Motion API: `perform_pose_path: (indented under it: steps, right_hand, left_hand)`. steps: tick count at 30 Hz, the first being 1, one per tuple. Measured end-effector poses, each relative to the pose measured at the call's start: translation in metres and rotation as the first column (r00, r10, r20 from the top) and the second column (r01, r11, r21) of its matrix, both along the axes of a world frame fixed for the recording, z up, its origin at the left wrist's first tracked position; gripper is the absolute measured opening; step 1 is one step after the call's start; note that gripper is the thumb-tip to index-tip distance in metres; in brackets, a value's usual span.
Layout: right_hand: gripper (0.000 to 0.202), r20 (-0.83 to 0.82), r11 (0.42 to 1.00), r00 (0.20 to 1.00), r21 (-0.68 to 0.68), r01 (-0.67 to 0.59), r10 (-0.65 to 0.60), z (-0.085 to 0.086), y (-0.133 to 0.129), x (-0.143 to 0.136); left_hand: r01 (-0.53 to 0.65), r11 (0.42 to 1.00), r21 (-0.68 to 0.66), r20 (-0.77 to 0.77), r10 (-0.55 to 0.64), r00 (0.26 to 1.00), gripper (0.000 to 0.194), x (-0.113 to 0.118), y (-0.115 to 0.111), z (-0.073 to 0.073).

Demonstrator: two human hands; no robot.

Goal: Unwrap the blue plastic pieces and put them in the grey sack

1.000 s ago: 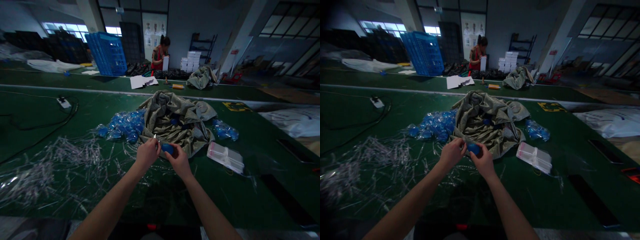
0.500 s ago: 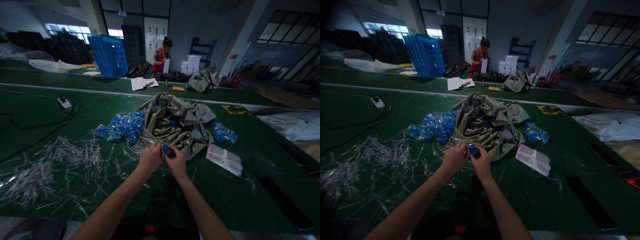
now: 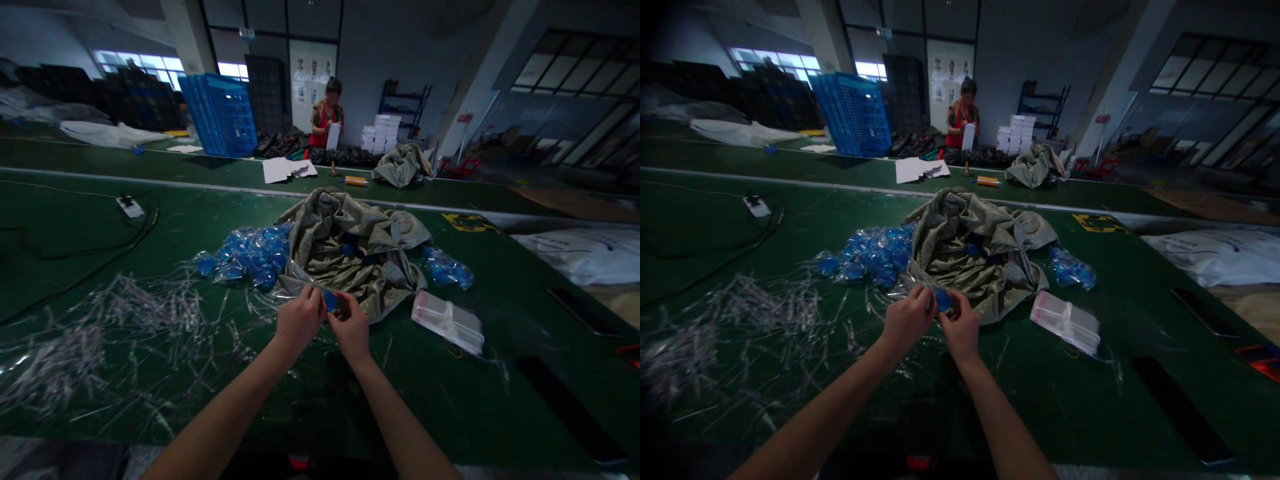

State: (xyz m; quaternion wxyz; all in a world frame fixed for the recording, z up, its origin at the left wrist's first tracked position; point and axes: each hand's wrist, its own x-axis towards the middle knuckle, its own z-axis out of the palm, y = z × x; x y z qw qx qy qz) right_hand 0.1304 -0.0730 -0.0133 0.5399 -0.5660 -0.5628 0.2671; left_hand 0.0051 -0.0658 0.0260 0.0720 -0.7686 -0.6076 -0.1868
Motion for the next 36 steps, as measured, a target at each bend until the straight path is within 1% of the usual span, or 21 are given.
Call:
perform_pose_path:
  steps: [3,5,6,8,11,13,15,19,21,24,28,34,36]
  right_hand:
    - [0.038,-0.062,0.996,0.995,-0.028,0.082,-0.083,-0.001,0.001,-0.002]
    - [0.04,-0.123,0.989,0.982,-0.047,0.141,-0.146,-0.003,0.001,-0.003]
    - [0.042,-0.15,0.988,0.977,-0.046,0.146,-0.152,-0.004,0.001,-0.004]
    - [0.045,-0.168,0.993,0.979,-0.019,0.118,-0.119,-0.007,0.0,-0.005]
    - [0.038,-0.094,0.997,0.994,0.059,0.053,-0.048,-0.007,-0.003,-0.006]
    - [0.032,-0.034,0.993,0.999,0.109,0.035,-0.031,-0.005,-0.005,-0.006]
    - [0.031,0.003,0.989,0.999,0.137,0.046,-0.047,-0.002,-0.006,-0.006]
    - [0.033,0.011,0.987,0.992,0.102,0.122,-0.124,0.0,-0.005,-0.005]
    - [0.034,-0.007,0.987,0.991,0.085,0.133,-0.133,-0.002,-0.004,-0.005]
    - [0.035,-0.053,0.992,0.994,0.078,0.098,-0.094,-0.005,-0.003,-0.005]
    - [0.036,-0.086,0.999,0.995,0.031,0.045,-0.042,-0.008,-0.003,-0.006]
    - [0.033,-0.052,0.999,0.999,0.047,0.008,-0.006,-0.009,-0.005,-0.006]
    - [0.031,-0.005,0.997,1.0,0.076,0.001,-0.001,-0.008,-0.006,-0.005]
  left_hand:
    - [0.024,1.0,0.002,-0.015,-0.024,1.0,0.025,0.001,-0.003,-0.002]
    - [0.018,1.0,-0.01,-0.017,-0.018,1.0,0.025,0.001,-0.004,-0.004]
    - [0.011,1.0,-0.017,-0.015,-0.011,1.0,0.025,0.001,-0.005,-0.004]
    - [0.001,1.0,-0.028,-0.005,-0.001,1.0,0.025,0.001,-0.006,-0.004]
    - [-0.01,1.0,-0.026,0.018,0.011,1.0,0.026,0.0,-0.006,-0.001]
    - [-0.021,0.999,-0.027,0.03,0.022,0.999,0.028,0.0,-0.006,0.0]
    - [-0.027,0.999,-0.032,0.037,0.029,0.999,0.028,0.0,-0.007,0.001]
    - [-0.032,0.997,-0.064,0.047,0.035,0.998,0.026,0.0,-0.01,0.0]
    - [-0.041,0.996,-0.084,0.046,0.045,0.998,0.025,0.0,-0.011,-0.001]
    - [-0.067,0.993,-0.093,0.037,0.071,0.997,0.024,0.0,-0.012,-0.001]
    - [-0.109,0.991,-0.079,0.029,0.111,0.993,0.025,-0.001,-0.009,0.0]
    - [-0.156,0.986,-0.054,0.073,0.16,0.984,0.026,-0.005,-0.004,0.002]
    - [-0.144,0.988,-0.06,0.084,0.149,0.985,0.026,-0.007,-0.002,0.002]
